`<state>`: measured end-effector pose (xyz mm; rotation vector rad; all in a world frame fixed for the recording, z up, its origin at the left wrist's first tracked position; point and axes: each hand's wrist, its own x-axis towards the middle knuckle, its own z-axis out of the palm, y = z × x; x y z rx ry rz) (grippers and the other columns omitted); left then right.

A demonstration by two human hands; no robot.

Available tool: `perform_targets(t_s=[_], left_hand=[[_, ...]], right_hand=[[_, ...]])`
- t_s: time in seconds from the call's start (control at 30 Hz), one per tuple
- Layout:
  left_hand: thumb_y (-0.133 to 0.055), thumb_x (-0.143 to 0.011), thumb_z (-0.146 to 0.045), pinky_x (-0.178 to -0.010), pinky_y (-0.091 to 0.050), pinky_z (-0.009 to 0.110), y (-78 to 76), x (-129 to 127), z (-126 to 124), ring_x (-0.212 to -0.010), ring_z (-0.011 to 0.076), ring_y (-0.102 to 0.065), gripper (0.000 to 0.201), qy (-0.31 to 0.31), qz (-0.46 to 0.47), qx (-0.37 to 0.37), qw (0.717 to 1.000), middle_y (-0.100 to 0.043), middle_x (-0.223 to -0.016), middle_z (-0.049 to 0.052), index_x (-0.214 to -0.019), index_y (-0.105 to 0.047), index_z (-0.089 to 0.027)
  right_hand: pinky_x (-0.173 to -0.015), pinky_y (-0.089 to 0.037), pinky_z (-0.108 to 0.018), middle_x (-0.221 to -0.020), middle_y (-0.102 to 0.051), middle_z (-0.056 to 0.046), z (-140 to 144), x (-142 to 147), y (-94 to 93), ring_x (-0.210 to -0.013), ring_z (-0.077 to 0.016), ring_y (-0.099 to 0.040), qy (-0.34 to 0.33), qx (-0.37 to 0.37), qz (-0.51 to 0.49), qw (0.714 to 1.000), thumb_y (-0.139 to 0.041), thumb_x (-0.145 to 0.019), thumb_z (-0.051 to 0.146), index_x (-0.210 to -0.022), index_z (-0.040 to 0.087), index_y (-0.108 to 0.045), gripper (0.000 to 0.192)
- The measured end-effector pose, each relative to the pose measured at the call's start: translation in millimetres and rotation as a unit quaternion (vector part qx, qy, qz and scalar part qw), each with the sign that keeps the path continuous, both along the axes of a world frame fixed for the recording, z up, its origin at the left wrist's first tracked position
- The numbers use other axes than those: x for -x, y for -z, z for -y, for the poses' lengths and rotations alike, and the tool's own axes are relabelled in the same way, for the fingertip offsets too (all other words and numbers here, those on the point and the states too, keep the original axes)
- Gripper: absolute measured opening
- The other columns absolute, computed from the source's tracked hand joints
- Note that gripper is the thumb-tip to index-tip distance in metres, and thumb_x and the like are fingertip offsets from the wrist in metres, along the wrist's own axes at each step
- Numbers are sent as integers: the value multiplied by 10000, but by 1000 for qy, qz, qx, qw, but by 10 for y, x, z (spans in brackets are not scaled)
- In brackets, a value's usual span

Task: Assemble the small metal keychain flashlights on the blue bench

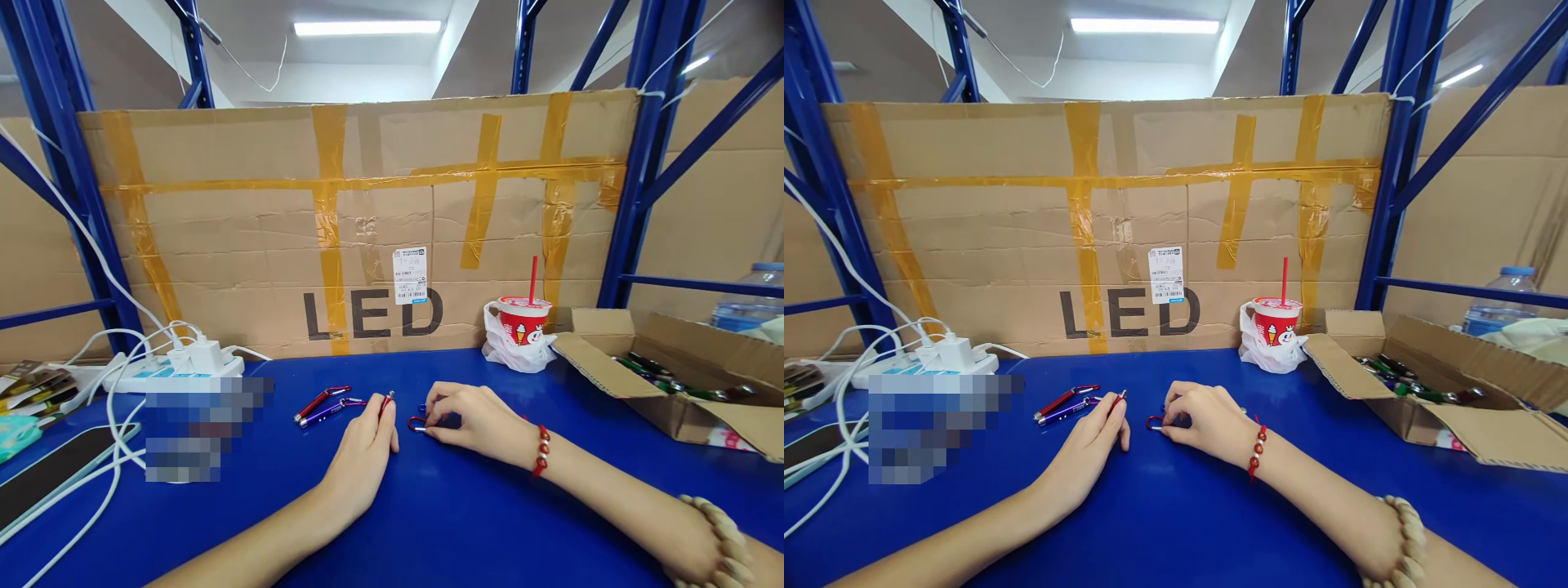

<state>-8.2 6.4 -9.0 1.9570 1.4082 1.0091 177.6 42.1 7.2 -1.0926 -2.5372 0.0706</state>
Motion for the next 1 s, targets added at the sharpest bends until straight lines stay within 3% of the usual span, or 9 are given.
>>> perform_targets(t_s=[0.17,0.33,0.6,0.8,1.0], left_hand=[[-309,-858,-484,-583,-335,245,5,-1,-5,-613,134,-458,336,-12,-2,26,1000,-485,-637,-26,-715,-393,-191],[-376,-840,-379,-539,-318,227,39,-11,-47,-571,113,-421,231,38,27,-11,999,-417,-613,-46,-707,-327,-196],[-363,-844,-322,-512,-266,223,1,-4,-29,-542,97,-291,235,30,47,-43,998,-345,-608,-53,-663,-284,-194],[-367,-850,-311,-505,-252,221,0,9,-19,-534,92,-276,253,49,33,-44,997,-325,-596,-59,-649,-268,-194],[-364,-848,-288,-501,-257,214,8,-7,-14,-534,92,-279,240,64,14,-61,996,-330,-596,-58,-649,-269,-195]], right_hand=[[-623,-426,-214,-921,-632,5,90,55,-37,-779,-128,-604,-49,-9,-31,998,-573,-772,252,-769,210,-661,98],[-704,-451,-210,-903,-638,-18,145,92,-15,-742,-106,-599,-121,10,-90,989,-544,-796,236,-786,186,-638,107],[-575,-443,-189,-871,-637,-6,185,137,24,-688,-97,-581,-68,42,-112,991,-534,-815,312,-1018,196,-572,237],[-627,-407,-213,-772,-577,-19,184,131,46,-668,-109,-522,-108,8,-48,993,-427,-882,337,-879,165,-606,248],[-589,-371,-205,-675,-495,11,152,147,106,-578,-89,-440,-142,25,-41,989,-416,-887,278,-763,150,-554,226]])
